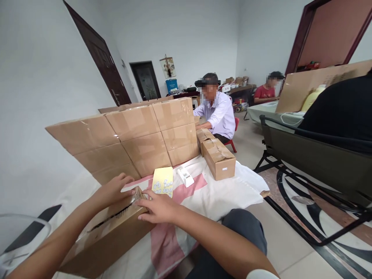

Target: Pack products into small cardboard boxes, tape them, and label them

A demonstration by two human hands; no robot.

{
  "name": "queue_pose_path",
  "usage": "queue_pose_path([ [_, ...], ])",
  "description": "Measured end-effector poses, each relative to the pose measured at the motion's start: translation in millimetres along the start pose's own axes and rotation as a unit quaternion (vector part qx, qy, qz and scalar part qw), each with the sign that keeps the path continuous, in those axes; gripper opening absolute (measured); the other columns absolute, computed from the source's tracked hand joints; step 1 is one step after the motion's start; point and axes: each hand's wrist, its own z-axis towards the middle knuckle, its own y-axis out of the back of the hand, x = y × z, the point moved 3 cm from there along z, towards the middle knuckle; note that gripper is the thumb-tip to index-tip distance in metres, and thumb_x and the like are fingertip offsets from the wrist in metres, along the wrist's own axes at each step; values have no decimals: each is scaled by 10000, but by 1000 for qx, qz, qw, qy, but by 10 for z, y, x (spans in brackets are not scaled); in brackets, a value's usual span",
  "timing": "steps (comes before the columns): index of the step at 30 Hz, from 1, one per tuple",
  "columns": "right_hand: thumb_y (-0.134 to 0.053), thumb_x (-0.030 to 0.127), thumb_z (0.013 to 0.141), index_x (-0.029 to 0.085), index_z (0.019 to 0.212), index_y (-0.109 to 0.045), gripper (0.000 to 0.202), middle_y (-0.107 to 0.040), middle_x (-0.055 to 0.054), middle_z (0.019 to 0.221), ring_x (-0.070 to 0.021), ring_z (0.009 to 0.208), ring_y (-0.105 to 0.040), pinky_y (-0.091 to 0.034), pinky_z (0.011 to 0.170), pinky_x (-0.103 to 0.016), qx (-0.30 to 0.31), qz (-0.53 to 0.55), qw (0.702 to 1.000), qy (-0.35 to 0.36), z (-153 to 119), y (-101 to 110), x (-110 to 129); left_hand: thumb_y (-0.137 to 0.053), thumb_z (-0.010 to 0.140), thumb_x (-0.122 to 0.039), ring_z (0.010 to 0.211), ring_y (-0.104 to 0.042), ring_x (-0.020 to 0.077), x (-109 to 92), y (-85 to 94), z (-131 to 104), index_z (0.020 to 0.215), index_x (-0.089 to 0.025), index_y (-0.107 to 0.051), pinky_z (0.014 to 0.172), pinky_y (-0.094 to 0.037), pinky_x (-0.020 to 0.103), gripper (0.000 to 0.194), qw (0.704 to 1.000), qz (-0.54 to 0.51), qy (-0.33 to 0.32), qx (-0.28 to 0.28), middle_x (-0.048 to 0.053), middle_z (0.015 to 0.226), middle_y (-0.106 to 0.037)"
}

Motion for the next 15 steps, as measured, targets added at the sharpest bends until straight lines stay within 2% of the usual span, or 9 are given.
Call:
queue_pose_path([
  [2, -621, 591, 967, 319, 1455, -580, 561, -446, -94, 1577, -271, 1175, -676, -550, 1001, -385, 1, 0, 1000, 3, -3, 8, 0, -504, 867, -699, 1214, -632, 329, 99, -85, 36, 1161, -229, -720, 1023, -518, 432, 595, 992, -115, -21, 58, 118, 1270, -707],
  [4, -615, 583, 975, 317, 1473, -564, 567, -444, -95, 1577, -267, 1189, -670, -550, 1008, -386, 2, -2, 1000, 6, -6, 13, -7, -524, 856, -748, 1254, -634, 319, 139, -178, 29, 1218, -234, -731, 1099, -493, 420, 661, 966, -241, -14, 92, 90, 1317, -721],
  [7, -586, 587, 994, 331, 1510, -523, 579, -434, -83, 1589, -257, 1213, -660, -564, 985, -374, 7, -10, 1000, 13, -13, 14, -7, -536, 889, -731, 1282, -637, 313, 135, -297, -38, 1331, -217, -690, 1088, -517, 398, 695, 936, -346, 23, 70, 92, 1381, -700],
  [11, -541, 598, 1016, 317, 1546, -478, 603, -416, -86, 1608, -250, 1257, -634, -568, 972, -352, 28, -23, 999, 31, -27, 49, 47, -488, 934, -700, 1224, -663, 315, 151, -379, -93, 1220, -208, -752, 1103, -501, 405, 627, 957, -291, -20, 7, 85, 1318, -734],
  [15, -502, 601, 1032, 324, 1584, -426, 622, -270, -120, 1688, -262, 1286, -608, -557, 989, -371, 46, -43, 996, 56, -36, 176, 34, -427, 981, -675, 1181, -674, 283, 259, -425, -59, 1250, -224, -733, 1088, -485, 365, 608, 973, -224, -54, 9, 68, 1301, -740],
])
